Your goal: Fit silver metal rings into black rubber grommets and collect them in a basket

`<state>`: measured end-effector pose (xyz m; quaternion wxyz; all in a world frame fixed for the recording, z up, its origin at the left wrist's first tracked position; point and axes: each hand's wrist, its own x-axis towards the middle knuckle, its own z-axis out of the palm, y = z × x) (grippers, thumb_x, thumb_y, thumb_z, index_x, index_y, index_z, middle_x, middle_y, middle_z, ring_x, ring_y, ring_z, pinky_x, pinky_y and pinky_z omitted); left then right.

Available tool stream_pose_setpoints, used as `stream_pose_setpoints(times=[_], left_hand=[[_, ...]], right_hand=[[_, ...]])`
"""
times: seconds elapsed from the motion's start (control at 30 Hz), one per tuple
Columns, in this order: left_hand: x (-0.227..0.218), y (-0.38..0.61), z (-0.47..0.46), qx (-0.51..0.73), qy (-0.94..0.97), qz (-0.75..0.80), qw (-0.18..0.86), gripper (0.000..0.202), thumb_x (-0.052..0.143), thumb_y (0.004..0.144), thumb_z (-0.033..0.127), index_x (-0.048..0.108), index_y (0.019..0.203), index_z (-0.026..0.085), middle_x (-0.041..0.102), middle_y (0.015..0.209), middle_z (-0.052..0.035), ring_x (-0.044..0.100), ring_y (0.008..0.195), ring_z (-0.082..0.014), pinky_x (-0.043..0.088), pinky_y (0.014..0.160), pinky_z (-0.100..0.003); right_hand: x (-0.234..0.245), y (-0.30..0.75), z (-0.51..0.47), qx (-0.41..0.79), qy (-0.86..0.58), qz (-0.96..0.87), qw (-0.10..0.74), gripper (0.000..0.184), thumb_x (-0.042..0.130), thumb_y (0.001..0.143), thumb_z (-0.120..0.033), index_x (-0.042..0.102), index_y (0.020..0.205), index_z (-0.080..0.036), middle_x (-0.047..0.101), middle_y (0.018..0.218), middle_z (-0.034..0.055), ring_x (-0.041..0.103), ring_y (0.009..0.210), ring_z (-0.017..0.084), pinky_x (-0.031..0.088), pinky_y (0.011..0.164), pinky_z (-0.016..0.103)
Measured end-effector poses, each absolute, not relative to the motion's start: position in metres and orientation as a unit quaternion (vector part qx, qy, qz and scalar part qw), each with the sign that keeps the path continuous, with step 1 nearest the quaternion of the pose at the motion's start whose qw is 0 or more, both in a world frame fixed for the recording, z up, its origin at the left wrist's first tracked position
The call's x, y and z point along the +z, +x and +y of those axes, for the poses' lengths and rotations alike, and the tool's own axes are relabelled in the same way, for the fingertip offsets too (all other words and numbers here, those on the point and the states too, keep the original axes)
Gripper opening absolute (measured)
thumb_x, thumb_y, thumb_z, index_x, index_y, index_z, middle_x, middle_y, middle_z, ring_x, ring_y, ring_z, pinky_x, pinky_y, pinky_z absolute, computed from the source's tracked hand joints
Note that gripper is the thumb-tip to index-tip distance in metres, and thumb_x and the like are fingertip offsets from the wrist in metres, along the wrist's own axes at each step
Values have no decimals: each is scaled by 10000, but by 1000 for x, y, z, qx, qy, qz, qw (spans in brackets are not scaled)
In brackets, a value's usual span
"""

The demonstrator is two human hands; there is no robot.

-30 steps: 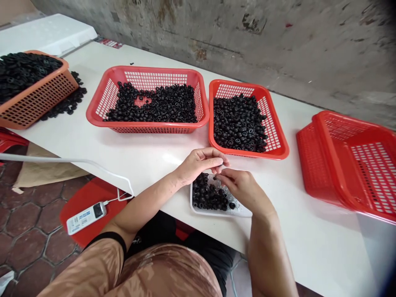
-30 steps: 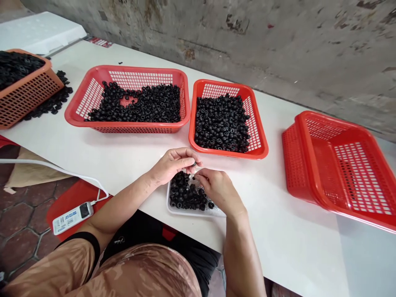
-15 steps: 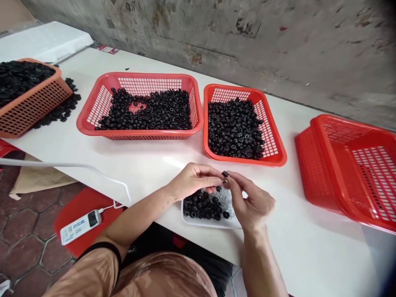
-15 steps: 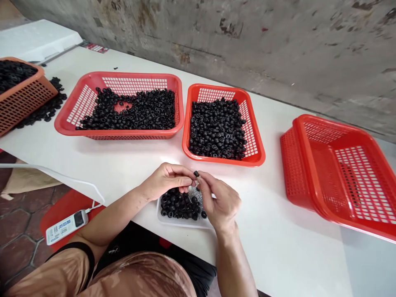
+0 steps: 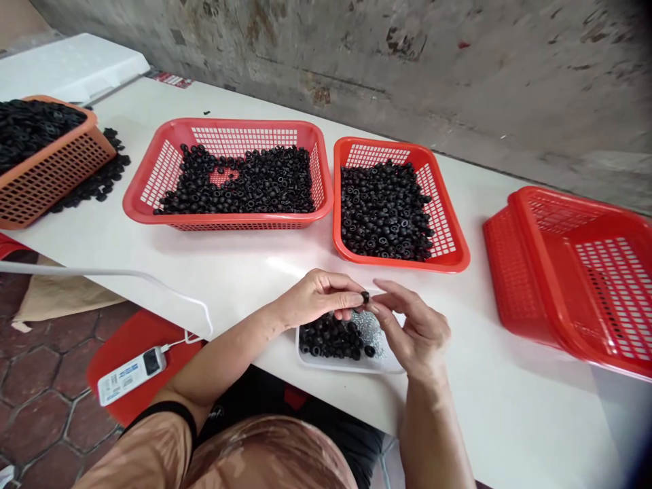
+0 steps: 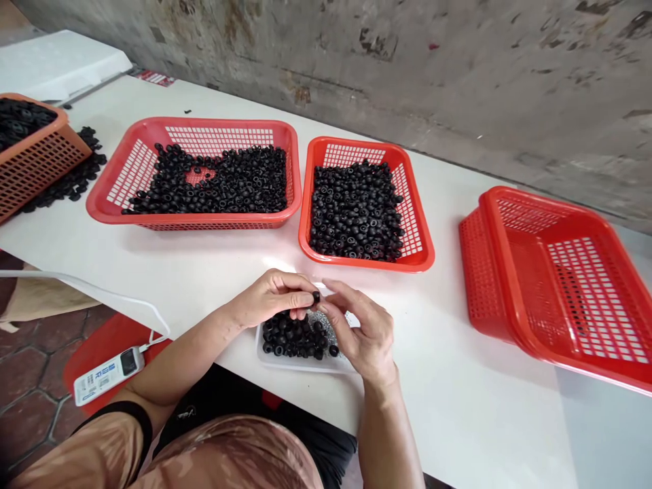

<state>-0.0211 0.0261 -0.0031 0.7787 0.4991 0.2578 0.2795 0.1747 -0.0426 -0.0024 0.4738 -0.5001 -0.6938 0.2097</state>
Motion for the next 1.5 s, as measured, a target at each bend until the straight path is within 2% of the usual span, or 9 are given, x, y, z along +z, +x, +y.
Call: stream_pose_setpoints(times=[0.13,0.23,0.3,0.43,0.6,0.8,1.07,1.33,1.5], left_hand=[[-3,-23,27,265,529,270,760,381,814,830,490,778,906,118,678,742,-26,612,628,-91,493,598,-222],[-7,-23,27,268,515,278,766,386,814,831,481,790,975,124,682,750,-30,622,647,-100,512,628,-234],[-8,-23,27,279,496,274,775,372,829,820,450,795,1020,138,709,846,-50,644,696,-108,540,677,-250],[-7,-23,26,296,475,269,783,329,823,833,352,787,1110,177,705,1026,-65,685,799,-119,570,755,-260],[-3,-21,22,319,482,277,768,464,787,854,238,689,1308,223,669,1026,-46,698,816,-112,570,743,-219],[-3,-19,19,339,526,299,720,411,719,887,183,678,1295,205,681,1054,-60,674,859,-106,566,766,-198],[-5,-18,17,358,606,308,640,390,677,916,163,669,1305,191,725,1095,-82,701,920,-132,578,839,-232],[-6,-19,17,335,562,308,691,370,700,916,203,678,1285,188,720,1088,-80,689,840,-110,590,770,-213],[-6,-19,16,351,600,309,649,367,678,926,186,671,1292,183,731,1079,-78,690,827,-107,593,750,-204]], right_hand=[[1,175,-40,271,-476,-716,433,287,611,1010,-223,727,1269,-267,797,1047,53,762,825,168,628,764,291],[2,174,-39,245,-485,-709,450,210,671,974,-198,757,1156,-258,793,991,41,736,776,154,606,705,267],[0,173,-39,216,-503,-691,472,172,713,947,-192,764,1098,-258,782,940,31,715,749,151,595,674,266],[-6,172,-38,185,-524,-664,500,183,695,958,-185,761,1109,-267,771,984,33,727,796,167,612,697,291],[-5,171,-36,173,-524,-684,477,185,654,980,-160,733,1113,-261,755,1022,29,721,785,157,604,713,290],[-5,172,-33,113,-510,-738,427,166,606,1001,-140,677,1117,-234,737,1030,51,708,944,194,575,853,335],[-7,170,-32,66,-497,-770,395,179,588,1013,-122,648,1148,-223,738,1034,58,699,981,197,555,888,341],[-4,174,-35,122,-484,-768,400,216,599,1004,-109,660,1181,-217,753,1064,53,704,998,183,566,896,332],[-1,174,-37,147,-487,-746,430,265,670,958,-107,693,1187,-239,768,1061,36,704,974,183,568,878,343]])
